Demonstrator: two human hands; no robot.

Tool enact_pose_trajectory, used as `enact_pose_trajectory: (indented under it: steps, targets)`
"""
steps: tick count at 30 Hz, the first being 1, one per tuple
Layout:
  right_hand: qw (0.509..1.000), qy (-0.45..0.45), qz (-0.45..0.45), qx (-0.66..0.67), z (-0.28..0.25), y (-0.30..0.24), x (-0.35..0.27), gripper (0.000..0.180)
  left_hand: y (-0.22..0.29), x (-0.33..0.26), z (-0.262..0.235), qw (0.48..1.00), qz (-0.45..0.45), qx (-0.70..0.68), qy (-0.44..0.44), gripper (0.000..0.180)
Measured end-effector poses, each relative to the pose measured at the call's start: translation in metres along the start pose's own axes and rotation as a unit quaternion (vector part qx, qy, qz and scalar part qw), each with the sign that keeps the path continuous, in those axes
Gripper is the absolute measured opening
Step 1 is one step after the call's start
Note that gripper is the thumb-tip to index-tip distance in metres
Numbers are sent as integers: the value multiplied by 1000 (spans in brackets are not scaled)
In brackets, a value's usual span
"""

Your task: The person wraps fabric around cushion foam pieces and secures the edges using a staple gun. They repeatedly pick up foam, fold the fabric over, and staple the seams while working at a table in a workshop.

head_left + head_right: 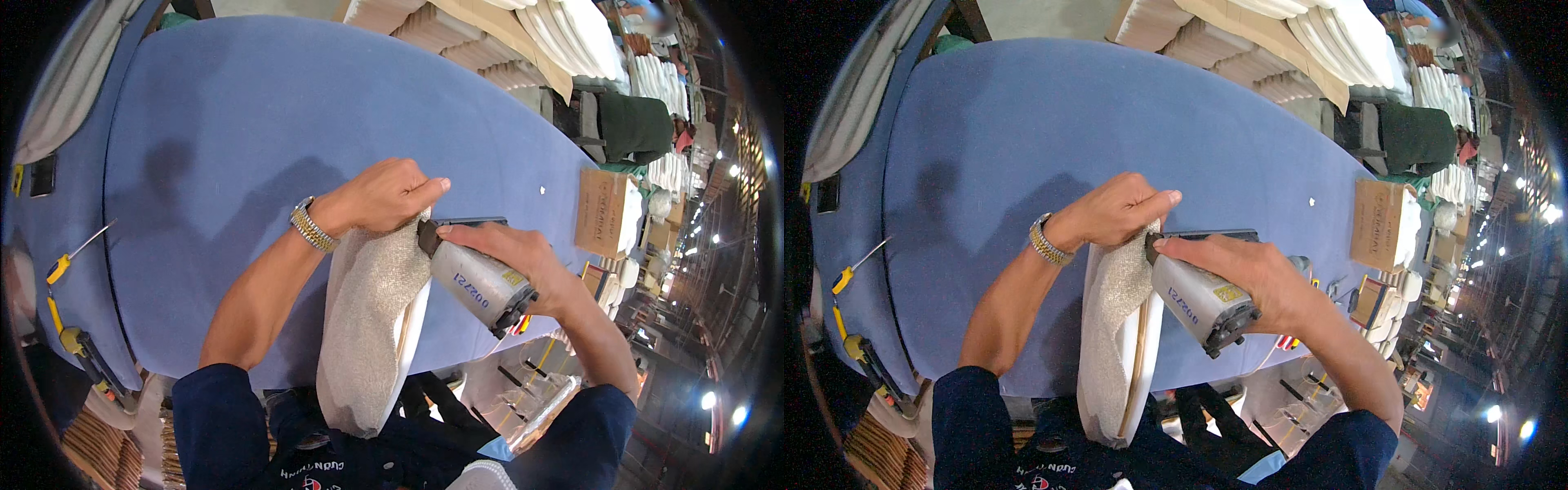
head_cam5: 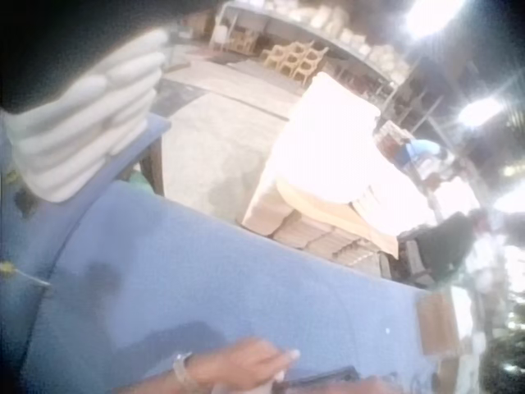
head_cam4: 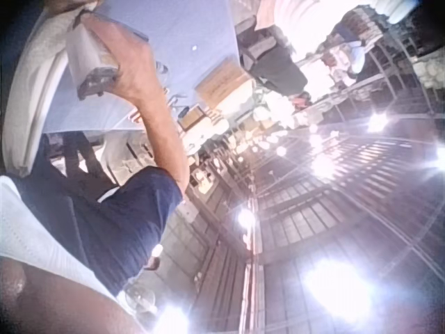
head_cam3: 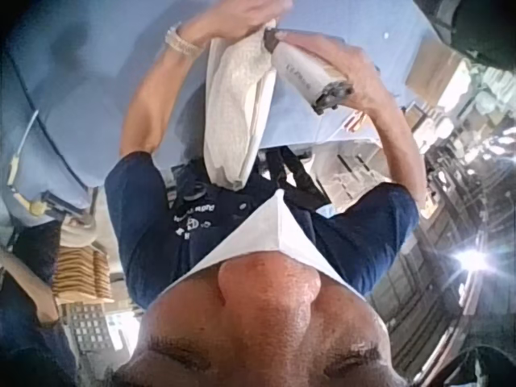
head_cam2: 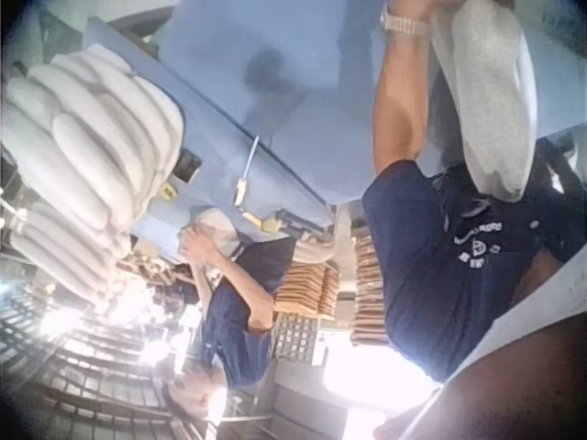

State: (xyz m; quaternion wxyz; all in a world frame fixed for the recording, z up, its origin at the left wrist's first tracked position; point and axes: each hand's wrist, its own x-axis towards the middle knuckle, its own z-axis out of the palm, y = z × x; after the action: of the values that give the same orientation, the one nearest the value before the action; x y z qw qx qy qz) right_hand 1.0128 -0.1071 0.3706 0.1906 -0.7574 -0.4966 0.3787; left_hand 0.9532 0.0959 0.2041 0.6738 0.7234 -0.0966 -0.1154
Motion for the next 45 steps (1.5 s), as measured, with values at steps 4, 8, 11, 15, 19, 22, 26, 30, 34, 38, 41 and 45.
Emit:
enact_pose_trajectory:
  steps: [4,8,11,15,19,22,26,30,34,38,41,45]
  targets:
    - [998,-54,18,-2,-22,-2,21,86,3,1,-6,999,-33,12,-8,68]
    - [999,-15,30,1,-5,0,29,82,-5,-3,-7,999,-23,-35,29,68]
    - [997,-19,72,5,-3,-11,32,82,-2,-7,-11,998,-22,-40,32,67]
    - [996,-30,79,10,-6,-24,47,82,-10,-10,-12,997,-36,-40,60,66]
    - [997,-33,74,-1,-9,-31,53,84,-6,-14,-18,996,-31,-40,69,66]
    - [998,-29,49,-23,-7,-32,58,87,-9,-20,-25,996,-47,-47,64,65]
    - [989,73,-61,-112,13,-36,43,79,-9,-30,-19,985,-76,-135,80,63]
    - [985,163,12,-48,52,-48,-9,80,-1,-51,-21,982,-117,-47,143,61]
    - [946,179,253,94,84,-7,-63,68,43,-87,-30,945,-219,95,225,63]
    - [936,265,210,-99,159,110,-118,73,30,-121,-17,861,-278,157,396,70]
    - [901,350,244,-74,239,130,-149,69,7,-161,-32,853,-289,123,417,57]
    - [875,419,224,93,318,112,-184,60,131,-213,4,892,-198,106,391,46]
